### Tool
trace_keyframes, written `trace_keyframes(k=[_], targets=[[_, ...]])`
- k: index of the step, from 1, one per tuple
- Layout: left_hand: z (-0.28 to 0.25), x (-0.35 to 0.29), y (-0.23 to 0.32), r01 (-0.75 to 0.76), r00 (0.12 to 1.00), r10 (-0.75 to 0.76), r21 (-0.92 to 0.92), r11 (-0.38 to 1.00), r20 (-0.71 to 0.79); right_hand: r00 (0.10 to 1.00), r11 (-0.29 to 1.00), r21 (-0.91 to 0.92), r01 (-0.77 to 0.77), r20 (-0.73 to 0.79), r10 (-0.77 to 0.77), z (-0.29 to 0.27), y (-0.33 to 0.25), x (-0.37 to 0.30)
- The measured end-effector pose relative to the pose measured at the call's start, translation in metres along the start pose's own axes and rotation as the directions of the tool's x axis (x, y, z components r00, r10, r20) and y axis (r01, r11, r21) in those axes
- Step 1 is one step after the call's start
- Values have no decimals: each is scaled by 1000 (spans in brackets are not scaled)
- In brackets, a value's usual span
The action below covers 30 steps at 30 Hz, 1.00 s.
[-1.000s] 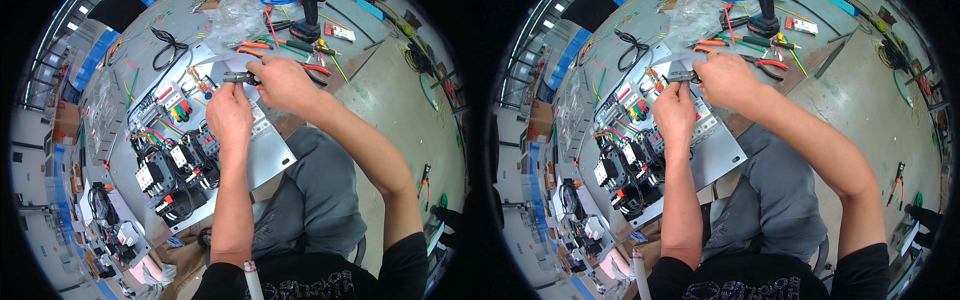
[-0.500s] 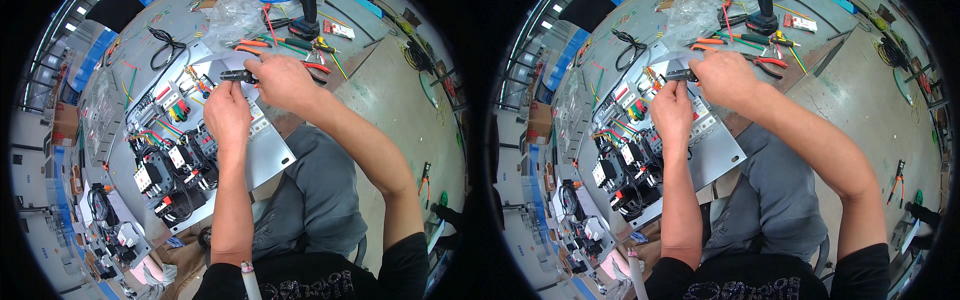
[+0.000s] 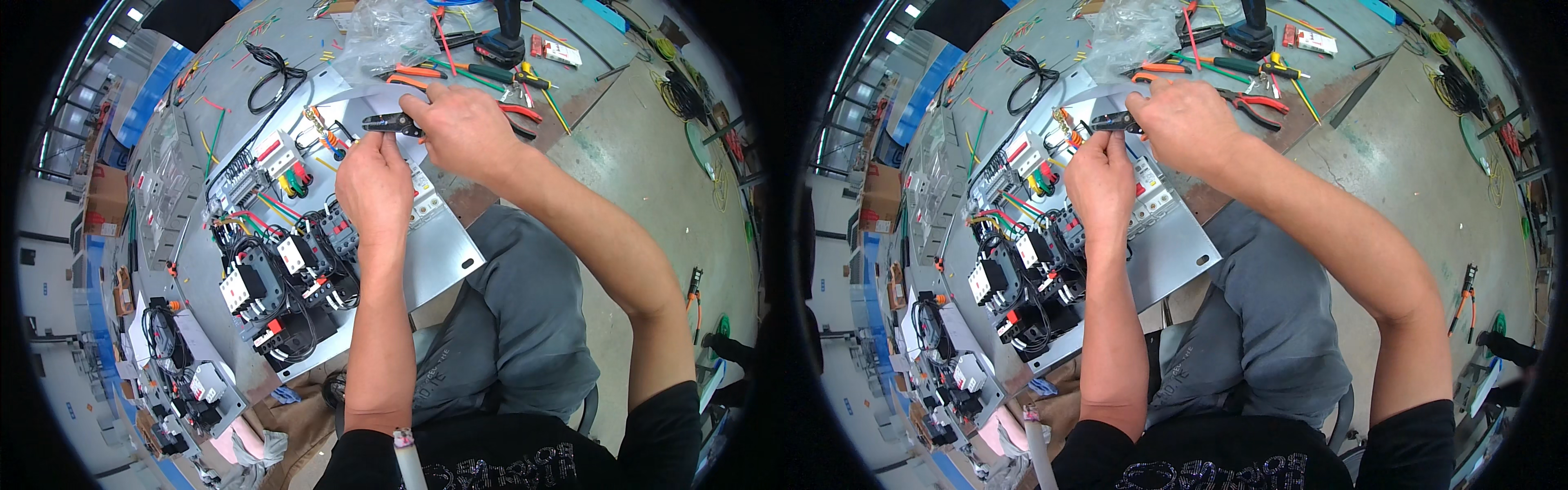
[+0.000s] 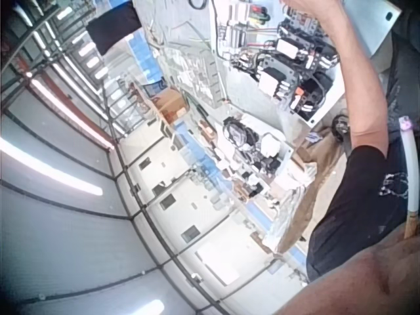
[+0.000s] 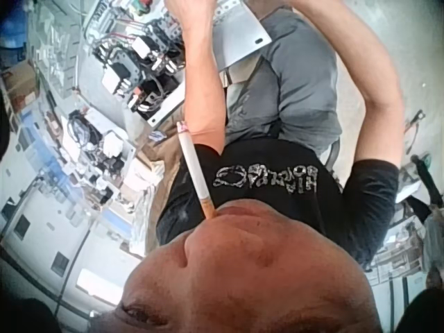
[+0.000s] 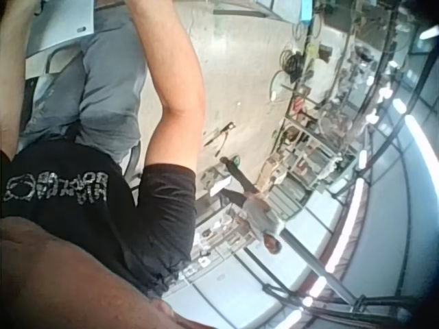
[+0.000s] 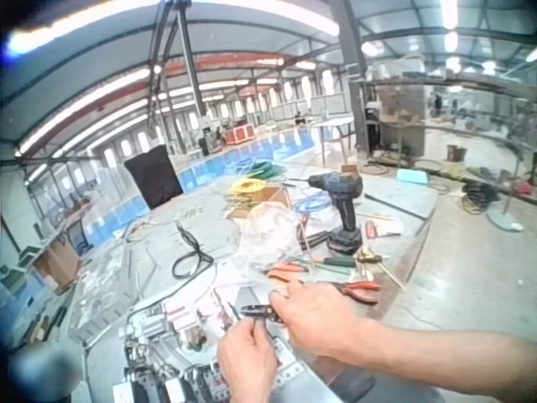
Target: The person strips insulation from multiple colored wires using pliers and inserts them into terminals on an electrical panel. They then use a power drill to tighten the terminal screws, securing the wires in place.
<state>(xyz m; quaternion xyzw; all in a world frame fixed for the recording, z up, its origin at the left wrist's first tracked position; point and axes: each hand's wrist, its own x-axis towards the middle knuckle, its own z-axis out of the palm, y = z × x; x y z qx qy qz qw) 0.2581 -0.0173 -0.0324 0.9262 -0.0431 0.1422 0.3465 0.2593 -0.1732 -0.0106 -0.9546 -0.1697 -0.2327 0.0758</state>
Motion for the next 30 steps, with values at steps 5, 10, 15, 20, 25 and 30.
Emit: trace_keyframes(k=[5,10,15,20,25,30], targets=[[1,0,0,6,1000,-6,-2,1000,7,1000,1000,-2,-15,-23,15,5,2,-2],[0,-1,-1,1,1000,-1,-17,1000,-3,999,1000,10,-2,-46,3,8,2,-2],[-1,-1,0,6,1000,-6,-8,1000,10,1000,1000,19,-19,-12,19,9,2,-3],[-1,-1,0,-8,1000,8,-11,1000,4,996,998,33,-61,66,58,7,2,-4],[0,-1,0,-18,1000,18,-14,1000,-18,994,997,52,-62,93,57,3,3,-4],[4,0,-5,-56,996,54,-21,998,-74,993,995,66,-72,103,65,3,2,-2]])
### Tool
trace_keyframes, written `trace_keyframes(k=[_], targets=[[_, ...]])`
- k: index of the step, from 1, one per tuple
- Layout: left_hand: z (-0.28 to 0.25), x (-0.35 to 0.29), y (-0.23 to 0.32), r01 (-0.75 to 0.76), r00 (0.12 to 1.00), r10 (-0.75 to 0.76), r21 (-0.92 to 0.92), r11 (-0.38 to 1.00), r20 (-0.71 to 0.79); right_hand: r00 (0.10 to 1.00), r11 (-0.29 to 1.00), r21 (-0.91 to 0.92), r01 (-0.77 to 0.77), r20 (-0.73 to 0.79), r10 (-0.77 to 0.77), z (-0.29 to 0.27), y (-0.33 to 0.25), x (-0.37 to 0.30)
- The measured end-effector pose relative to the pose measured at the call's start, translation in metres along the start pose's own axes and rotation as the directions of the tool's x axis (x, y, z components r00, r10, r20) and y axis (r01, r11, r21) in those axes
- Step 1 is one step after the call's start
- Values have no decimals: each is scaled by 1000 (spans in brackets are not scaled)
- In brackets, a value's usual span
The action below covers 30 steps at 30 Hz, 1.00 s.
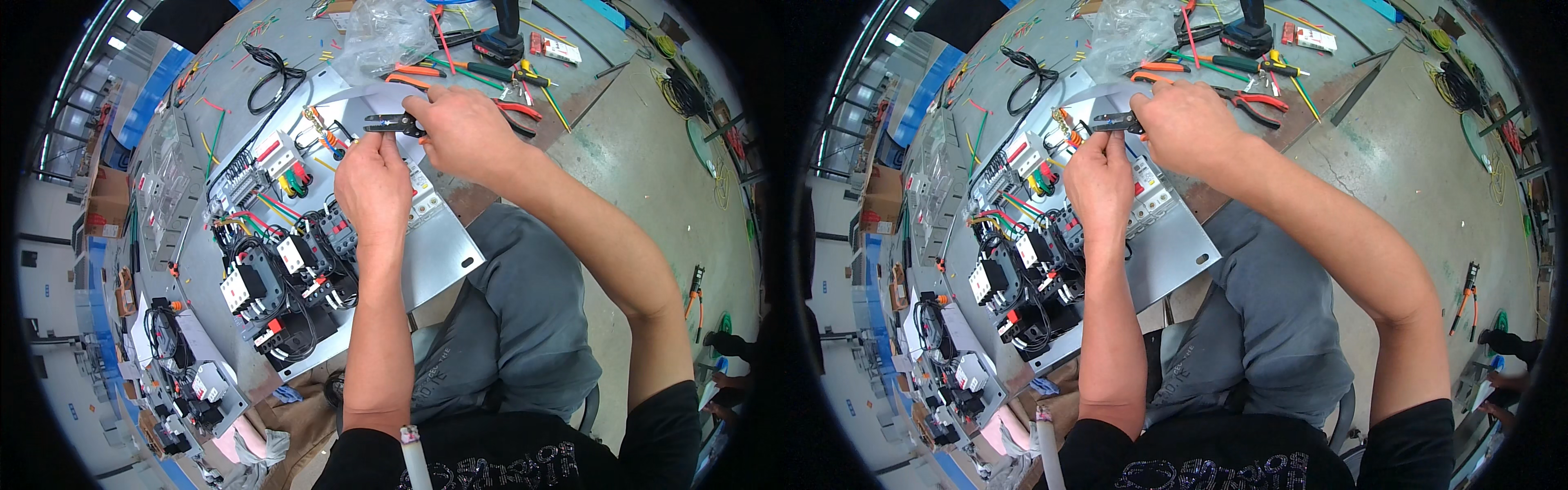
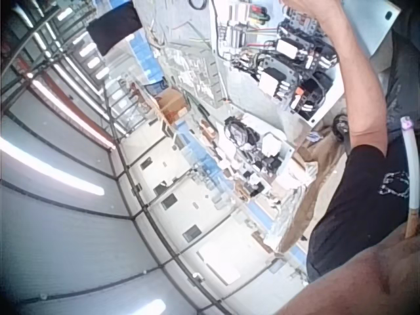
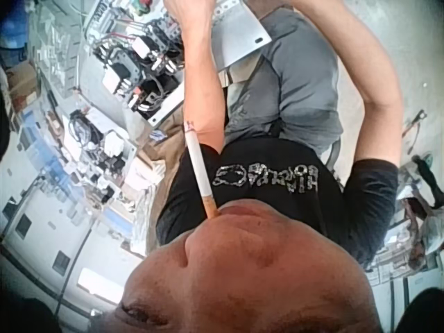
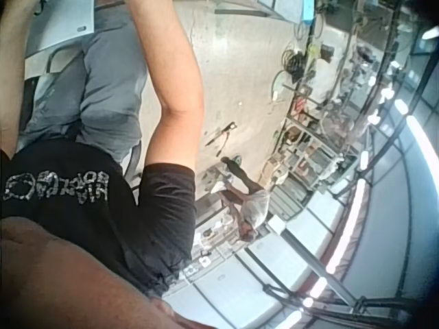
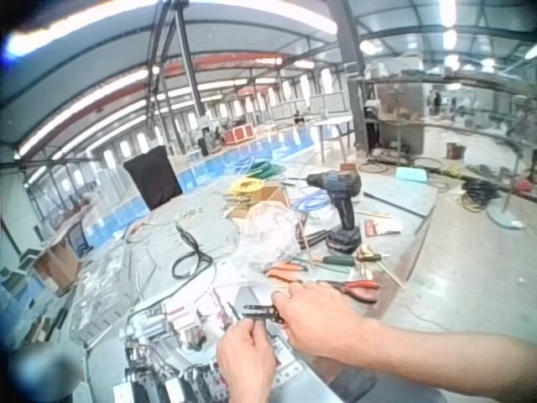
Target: The person strips insulation from multiple colored wires using pliers and inserts them into terminals on an electrical panel. They then use a power drill to tighten the terminal screws, securing the wires in place.
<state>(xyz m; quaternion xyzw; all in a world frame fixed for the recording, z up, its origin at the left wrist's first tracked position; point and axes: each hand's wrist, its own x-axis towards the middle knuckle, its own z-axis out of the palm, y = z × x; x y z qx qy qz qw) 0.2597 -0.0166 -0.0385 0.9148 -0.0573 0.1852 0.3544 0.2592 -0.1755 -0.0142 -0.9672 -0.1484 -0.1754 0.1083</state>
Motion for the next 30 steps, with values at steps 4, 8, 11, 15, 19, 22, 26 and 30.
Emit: trace_keyframes(k=[4,8,11,15,19,22,26,30], targets=[[1,0,-1,-7,1000,7,-4,1000,-1,1000,1000,5,-15,15,15,-1,-1,0],[0,0,-1,-30,1000,30,13,999,-4,1000,1000,14,-21,20,21,-1,-3,1],[0,0,-2,-36,999,37,17,999,-12,999,999,37,-33,38,32,-3,-5,1],[-5,-1,6,34,997,-33,-19,999,69,999,999,29,-36,38,35,-2,-5,1],[-4,0,6,31,997,-30,-13,999,68,1000,999,26,-28,15,27,-2,-1,0],[-5,-1,5,33,997,-33,-5,999,66,1000,1000,2,-8,-4,8,-3,-3,2],[-4,0,5,22,998,-22,1,1000,65,996,997,-46,56,-62,-58,-1,1,3],[-4,1,5,31,997,-31,11,999,63,993,990,-99,96,-63,-103,-3,3,6]])
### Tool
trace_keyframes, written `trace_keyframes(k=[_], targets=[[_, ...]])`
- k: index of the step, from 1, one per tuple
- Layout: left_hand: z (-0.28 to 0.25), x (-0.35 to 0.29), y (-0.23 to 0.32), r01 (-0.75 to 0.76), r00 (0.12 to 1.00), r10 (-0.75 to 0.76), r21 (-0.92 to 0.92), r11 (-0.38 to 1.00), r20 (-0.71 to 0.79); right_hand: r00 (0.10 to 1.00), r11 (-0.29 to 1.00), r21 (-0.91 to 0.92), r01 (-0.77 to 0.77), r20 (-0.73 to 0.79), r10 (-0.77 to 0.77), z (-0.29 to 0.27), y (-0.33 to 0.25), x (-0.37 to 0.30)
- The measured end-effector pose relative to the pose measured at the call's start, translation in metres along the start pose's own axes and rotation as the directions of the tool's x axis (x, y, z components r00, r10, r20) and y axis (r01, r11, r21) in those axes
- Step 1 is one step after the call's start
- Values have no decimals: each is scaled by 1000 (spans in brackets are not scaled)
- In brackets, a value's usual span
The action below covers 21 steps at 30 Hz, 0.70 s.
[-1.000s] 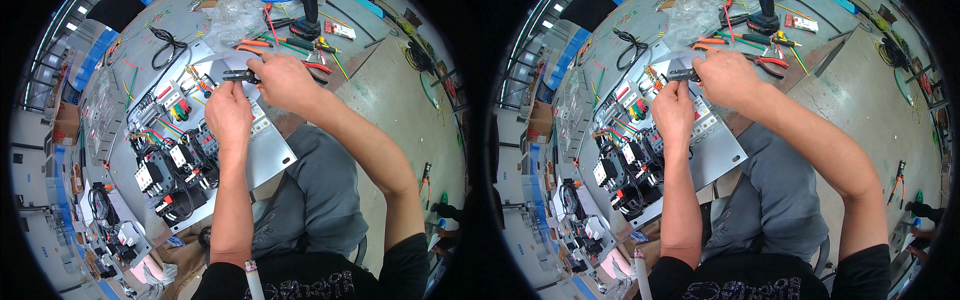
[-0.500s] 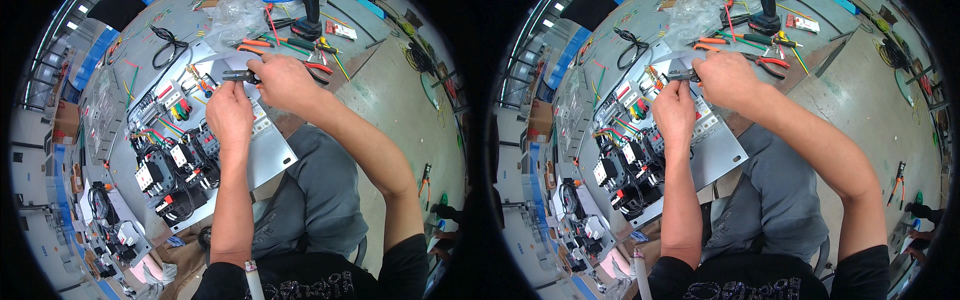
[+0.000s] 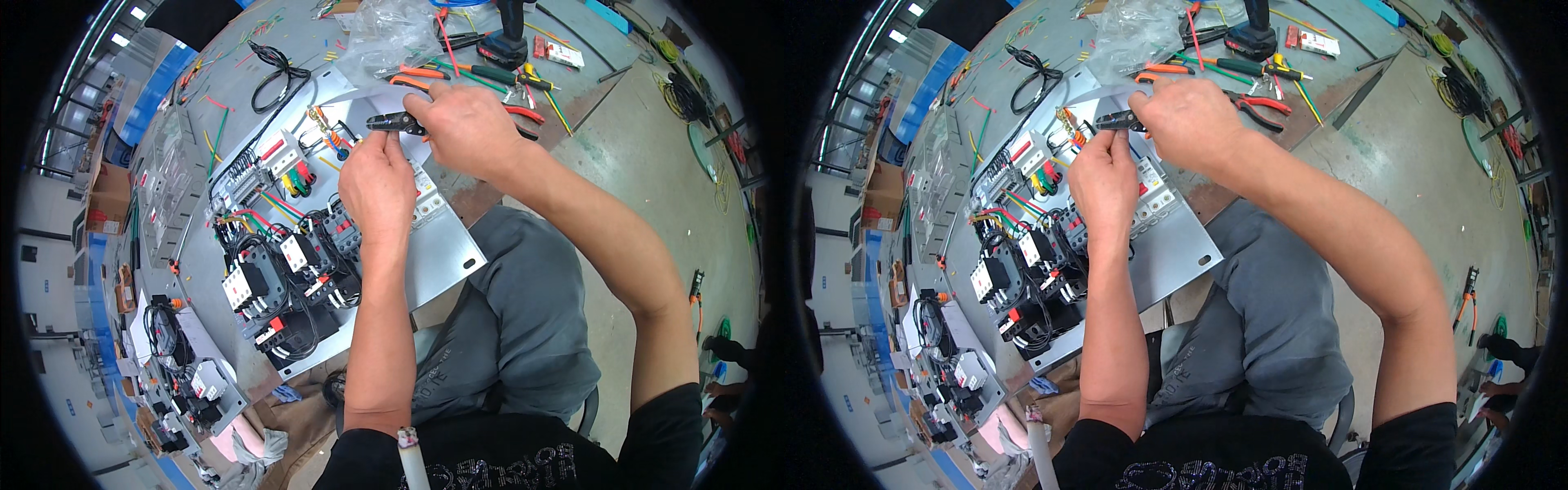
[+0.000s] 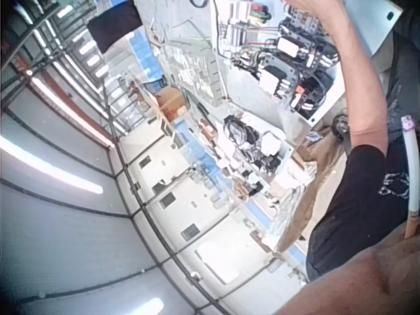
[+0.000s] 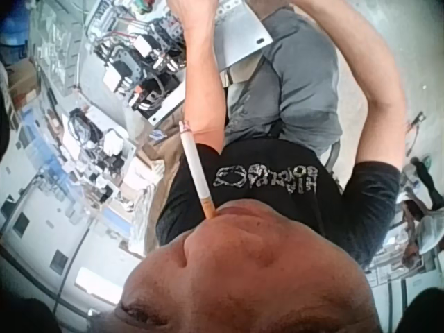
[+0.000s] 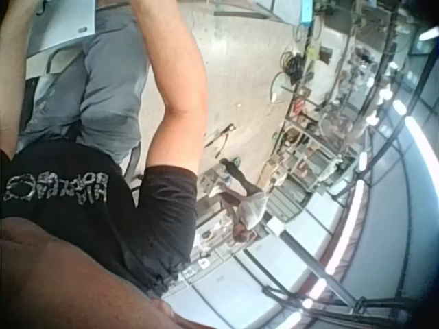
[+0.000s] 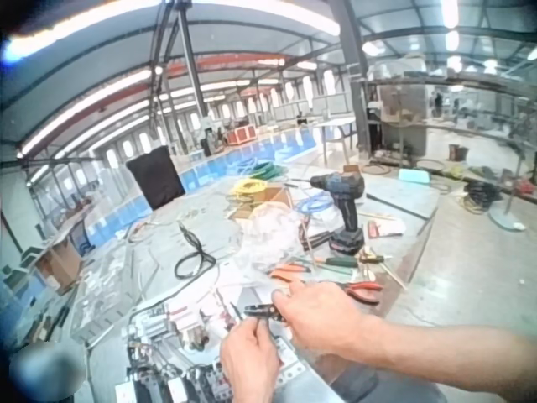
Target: The person strips insulation from multiple colored wires using pliers and inserts them into terminals on an electrical panel. They then use a power drill to tighten the terminal screws, securing the wires in place.
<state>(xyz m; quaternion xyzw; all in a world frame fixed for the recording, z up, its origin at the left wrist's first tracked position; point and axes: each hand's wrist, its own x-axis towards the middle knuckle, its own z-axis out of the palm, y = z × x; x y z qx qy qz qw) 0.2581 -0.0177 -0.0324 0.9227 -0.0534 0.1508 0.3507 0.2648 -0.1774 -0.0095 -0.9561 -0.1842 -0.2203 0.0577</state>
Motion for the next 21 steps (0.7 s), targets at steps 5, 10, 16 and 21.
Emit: trace_keyframes(k=[5,10,16,21], targets=[[6,1,-8,-41,996,42,17,999,-75,1000,1000,-17,13,-23,-14,4,0,1],[6,0,-10,-49,995,50,13,999,-86,991,997,-3,75,-111,-75,9,5,1],[3,-1,-4,-62,997,64,52,997,-46,777,586,777,-231,-215,592,-76,91,34],[3,-2,-8,-88,991,90,25,996,-95,925,603,788,-124,-128,357,-81,57,21]])
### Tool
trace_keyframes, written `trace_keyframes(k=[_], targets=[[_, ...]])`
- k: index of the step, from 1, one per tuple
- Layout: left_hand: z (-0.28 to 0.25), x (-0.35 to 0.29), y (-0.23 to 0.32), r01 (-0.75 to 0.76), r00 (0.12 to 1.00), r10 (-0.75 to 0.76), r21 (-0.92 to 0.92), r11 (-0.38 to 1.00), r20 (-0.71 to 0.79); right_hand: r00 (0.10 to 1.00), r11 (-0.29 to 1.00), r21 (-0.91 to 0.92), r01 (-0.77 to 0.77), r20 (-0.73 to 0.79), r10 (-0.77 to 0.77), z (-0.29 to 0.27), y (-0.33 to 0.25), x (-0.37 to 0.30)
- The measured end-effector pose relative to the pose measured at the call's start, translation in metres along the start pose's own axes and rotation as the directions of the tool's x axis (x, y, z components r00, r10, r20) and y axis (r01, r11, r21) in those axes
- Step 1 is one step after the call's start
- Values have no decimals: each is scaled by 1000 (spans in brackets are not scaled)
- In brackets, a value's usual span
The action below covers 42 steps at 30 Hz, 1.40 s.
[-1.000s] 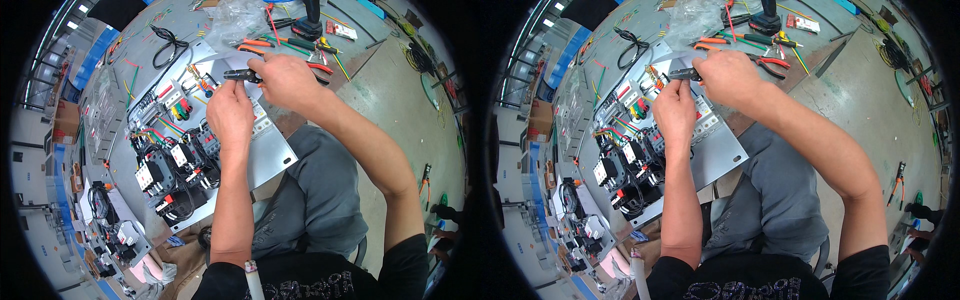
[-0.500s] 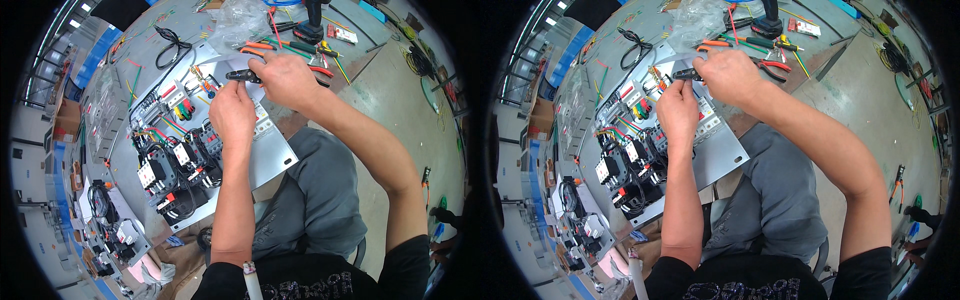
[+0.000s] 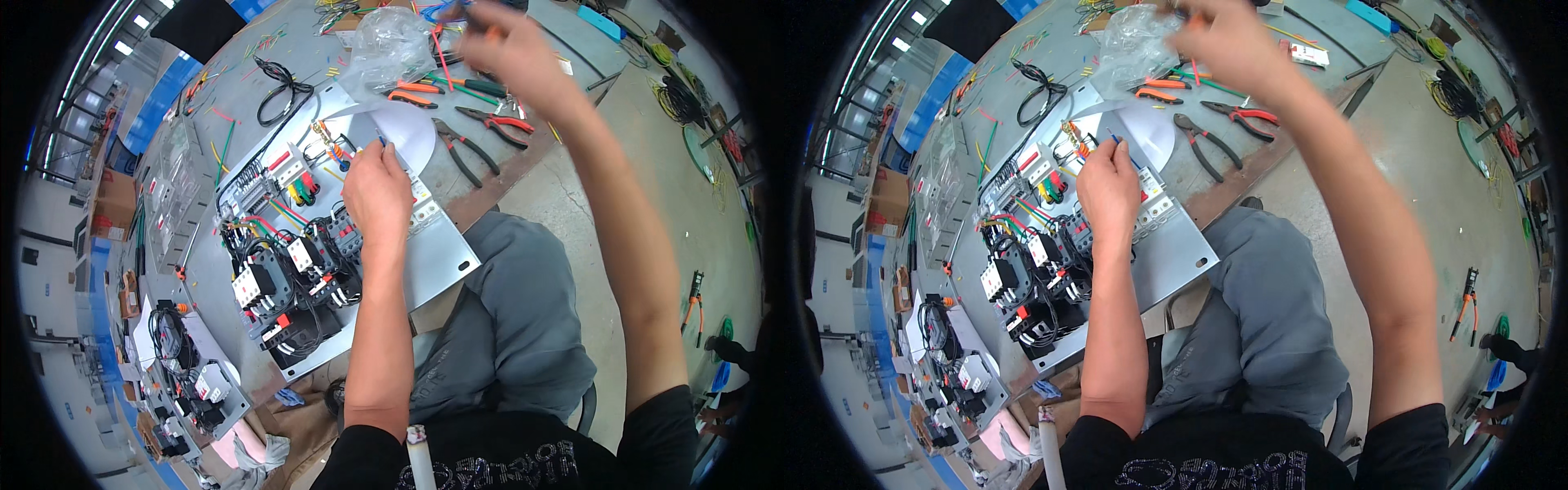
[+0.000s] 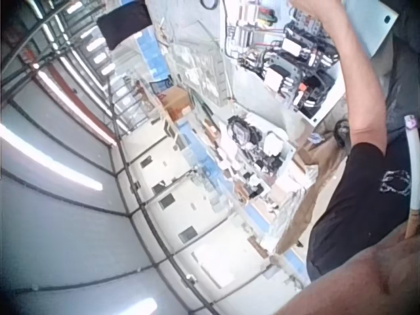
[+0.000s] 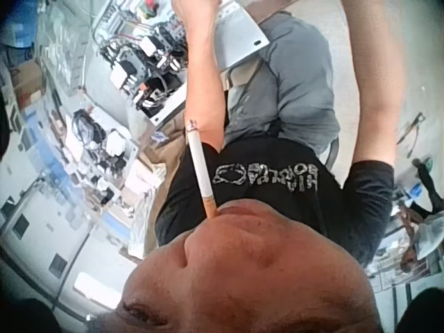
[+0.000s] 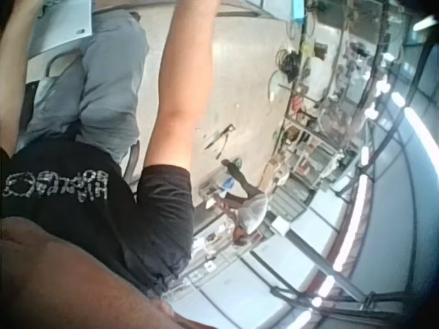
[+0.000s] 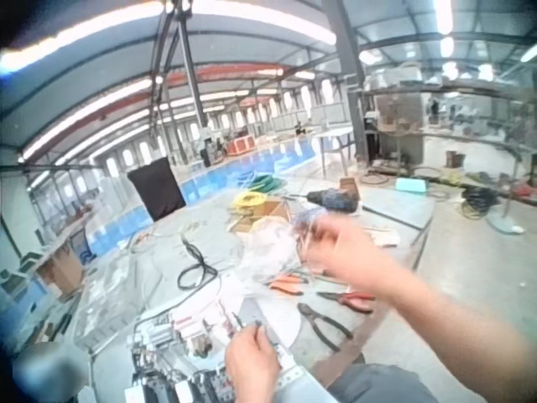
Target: The person strips insulation from multiple colored wires using pliers and inserts them into terminals on an electrical panel. They then use a power drill to tighten the terminal screws, securing the wires in place.
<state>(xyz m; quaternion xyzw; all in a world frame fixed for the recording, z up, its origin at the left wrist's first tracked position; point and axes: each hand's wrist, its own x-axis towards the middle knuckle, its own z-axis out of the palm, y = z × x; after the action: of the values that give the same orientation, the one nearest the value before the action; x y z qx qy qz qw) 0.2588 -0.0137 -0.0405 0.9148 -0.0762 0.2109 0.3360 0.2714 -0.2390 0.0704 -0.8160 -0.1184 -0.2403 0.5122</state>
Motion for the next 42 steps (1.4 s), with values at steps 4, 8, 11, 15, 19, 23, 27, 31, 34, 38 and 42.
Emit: trace_keyframes(k=[4,8,11,15,19,23,27,31,34,38,42], targets=[[-8,-16,0,-69,995,65,-57,996,-73,958,963,-203,-177,191,216,31,5,-60],[-23,-32,4,-61,997,65,-87,994,34,973,910,-415,8,213,88,45,33,-84],[-23,-41,8,-129,992,129,12,992,15,964,861,-500,91,262,51,51,23,-85],[-23,-44,8,-188,982,182,158,969,52,948,738,-622,262,309,-77,69,17,-78],[-29,-38,19,-102,965,83,65,993,247,932,699,-641,318,347,-105,83,12,-75],[-21,-38,12,-214,961,194,90,973,198,927,639,-686,348,353,-125,90,14,-68],[-21,-38,14,-193,959,163,112,975,233,919,615,-693,376,366,-149,93,17,-66],[-19,-38,11,-187,965,158,126,974,208,911,613,-687,389,384,-148,93,17,-64],[-20,-36,13,-171,961,136,134,976,240,913,607,-695,387,379,-148,93,18,-63],[-18,-35,12,-175,962,146,107,979,232,917,608,-699,376,377,-134,93,18,-62],[-18,-35,11,-174,964,147,107,979,223,920,621,-694,364,372,-124,94,18,-62]])
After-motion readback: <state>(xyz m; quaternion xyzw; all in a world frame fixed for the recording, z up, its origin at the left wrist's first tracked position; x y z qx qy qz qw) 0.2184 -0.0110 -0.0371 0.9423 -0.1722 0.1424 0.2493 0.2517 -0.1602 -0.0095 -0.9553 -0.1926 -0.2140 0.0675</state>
